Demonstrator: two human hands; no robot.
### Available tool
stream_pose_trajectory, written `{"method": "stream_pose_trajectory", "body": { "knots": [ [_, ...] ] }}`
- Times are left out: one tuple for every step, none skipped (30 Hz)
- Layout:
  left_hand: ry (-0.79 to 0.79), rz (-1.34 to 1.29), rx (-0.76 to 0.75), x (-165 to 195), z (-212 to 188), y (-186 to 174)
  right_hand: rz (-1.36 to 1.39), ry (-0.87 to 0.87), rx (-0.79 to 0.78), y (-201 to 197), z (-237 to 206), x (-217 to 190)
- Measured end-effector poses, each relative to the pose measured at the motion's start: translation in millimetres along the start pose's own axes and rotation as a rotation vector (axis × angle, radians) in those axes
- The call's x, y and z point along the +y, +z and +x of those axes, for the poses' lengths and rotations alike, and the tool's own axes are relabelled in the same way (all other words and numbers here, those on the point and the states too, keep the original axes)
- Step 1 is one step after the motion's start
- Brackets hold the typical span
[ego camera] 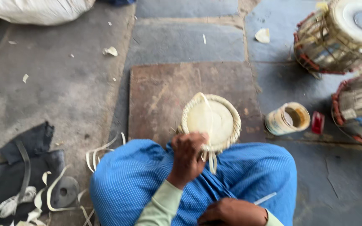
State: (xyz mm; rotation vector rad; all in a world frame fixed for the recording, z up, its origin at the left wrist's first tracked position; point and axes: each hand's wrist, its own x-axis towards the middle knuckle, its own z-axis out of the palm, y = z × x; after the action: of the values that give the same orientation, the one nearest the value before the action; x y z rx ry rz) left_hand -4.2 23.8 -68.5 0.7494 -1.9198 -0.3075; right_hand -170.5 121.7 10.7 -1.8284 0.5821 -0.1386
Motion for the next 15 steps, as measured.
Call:
{"method": "stream_pose_trajectory", "body": {
  "knots": [
    [0.019, -0.018, 0.034, -1, 0, 1, -0.022, 0.027, 0.041, 3, -3, 2],
    [0.011, -0.022, 0.035, -3, -1, 2, -0.008, 0.057, 0.153, 0, -8, 1],
    [0.008, -0.021, 0.037, -4, -2, 3, 0.002, 0.083, 0.266, -6, -12, -1],
    [0.009, -0.02, 0.04, -6, -2, 3, 0.01, 0.107, 0.381, -16, -15, -3],
    [0.017, 0.011, 0.031, -7, -3, 3, -0.059, 0.128, 0.598, -26, -16, -6],
    [0.023, 0.043, 0.023, -7, -3, 3, -0.128, 0.151, 0.812, -37, -15, -8],
    [0.025, 0.076, 0.017, -7, -4, 3, -0.325, 0.193, 0.923, -48, -11, -8],
    [0.017, 0.084, 0.007, -7, -4, 3, -0.525, 0.232, 1.028, -58, -3, -8],
    [0.008, 0.092, -0.004, -7, -5, 3, -0.616, 0.218, 1.053, -65, 4, -6],
    [-0.003, 0.099, -0.014, -8, -5, 3, -0.707, 0.205, 1.076, -70, 11, -3],
    [-0.001, 0.101, -0.013, -8, -5, 3, -0.798, 0.191, 1.097, -73, 16, 0],
    [0.001, 0.103, -0.012, -8, -6, 3, -0.787, 0.219, 1.088, -73, 21, 5],
    [0.002, 0.106, -0.012, -8, -6, 3, -0.773, 0.247, 1.079, -72, 25, 10],
    [0.003, 0.096, -0.015, -9, -6, 3, -0.76, 0.275, 1.069, -69, 28, 15],
    [0.001, 0.086, -0.017, -9, -6, 4, -0.773, 0.237, 1.084, -66, 30, 19]
  ]
}}
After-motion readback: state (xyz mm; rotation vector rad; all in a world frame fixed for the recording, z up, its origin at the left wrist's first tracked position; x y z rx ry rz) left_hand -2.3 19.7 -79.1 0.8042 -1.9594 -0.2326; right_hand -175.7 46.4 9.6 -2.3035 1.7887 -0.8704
